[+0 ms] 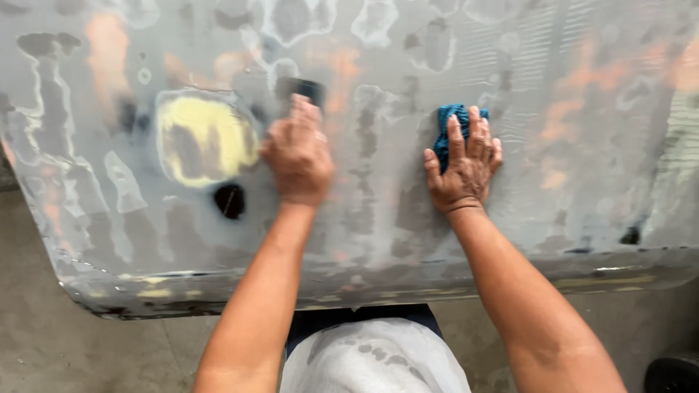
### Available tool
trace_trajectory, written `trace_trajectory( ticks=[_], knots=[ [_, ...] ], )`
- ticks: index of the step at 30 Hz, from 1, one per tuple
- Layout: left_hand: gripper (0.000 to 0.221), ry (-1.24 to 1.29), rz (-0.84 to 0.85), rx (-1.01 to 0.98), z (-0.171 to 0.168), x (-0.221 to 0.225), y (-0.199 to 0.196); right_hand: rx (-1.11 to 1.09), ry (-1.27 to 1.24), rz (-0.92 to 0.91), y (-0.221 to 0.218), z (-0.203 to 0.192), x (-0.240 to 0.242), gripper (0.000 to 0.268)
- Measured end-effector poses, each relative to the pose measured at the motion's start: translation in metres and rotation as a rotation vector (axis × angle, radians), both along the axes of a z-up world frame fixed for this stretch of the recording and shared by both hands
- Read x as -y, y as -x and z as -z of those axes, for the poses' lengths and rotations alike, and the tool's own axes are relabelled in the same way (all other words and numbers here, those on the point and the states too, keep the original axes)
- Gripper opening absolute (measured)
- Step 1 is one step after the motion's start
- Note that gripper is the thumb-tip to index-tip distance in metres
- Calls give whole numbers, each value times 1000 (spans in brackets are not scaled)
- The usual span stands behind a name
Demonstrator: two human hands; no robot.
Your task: The person scrubs a large, flat, metallic surface using a black rectangular block in one hand and a blue cloth in the other. They move across the surface, wiping and scrubbing different areas to remove residue.
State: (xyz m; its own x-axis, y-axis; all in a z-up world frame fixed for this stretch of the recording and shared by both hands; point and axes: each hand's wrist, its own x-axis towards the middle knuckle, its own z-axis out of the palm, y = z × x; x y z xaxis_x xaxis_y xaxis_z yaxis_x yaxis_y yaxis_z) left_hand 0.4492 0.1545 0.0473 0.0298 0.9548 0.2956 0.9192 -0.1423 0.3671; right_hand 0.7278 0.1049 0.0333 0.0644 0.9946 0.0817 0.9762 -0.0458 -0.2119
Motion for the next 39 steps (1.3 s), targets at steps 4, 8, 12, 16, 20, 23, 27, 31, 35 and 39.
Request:
trace_trajectory(
  ticks=[4,8,12,16,20,23,27,31,35,39],
  knots=[
    [52,74,-180,-62,-4,9,-46,-36,-49,-34,-1,4,-7,70],
    [45,-52,345,-26,8,38,-104,-97,0,-113,-32,4,-5,61],
    [47,-44,160,-151,12,30,-80,35,125,-319,-119,-6,-34,56],
    [42,-6,-277,-141,-1,17,-102,31,5,74,-184,31,-75,56],
    [47,29,318,20,17,47,-169,-14,-13,23,-190,3,-83,63],
    [50,79,553,-25,9,27,-155,34,89,-92,-204,-22,-86,66],
    [44,-74,-84,-54,17,-28,-108,-7,-58,228,-197,-5,-89,68],
    [48,-39,-122,49,3,-26,-154,-43,-123,170,-202,-5,-93,67],
    [55,14,554,-14,8,-2,-196,14,-98,161,-204,-3,-81,69],
    [49,-18,191,-26,-5,-48,-178,30,-96,180,-202,-3,-87,69]
  ],
)
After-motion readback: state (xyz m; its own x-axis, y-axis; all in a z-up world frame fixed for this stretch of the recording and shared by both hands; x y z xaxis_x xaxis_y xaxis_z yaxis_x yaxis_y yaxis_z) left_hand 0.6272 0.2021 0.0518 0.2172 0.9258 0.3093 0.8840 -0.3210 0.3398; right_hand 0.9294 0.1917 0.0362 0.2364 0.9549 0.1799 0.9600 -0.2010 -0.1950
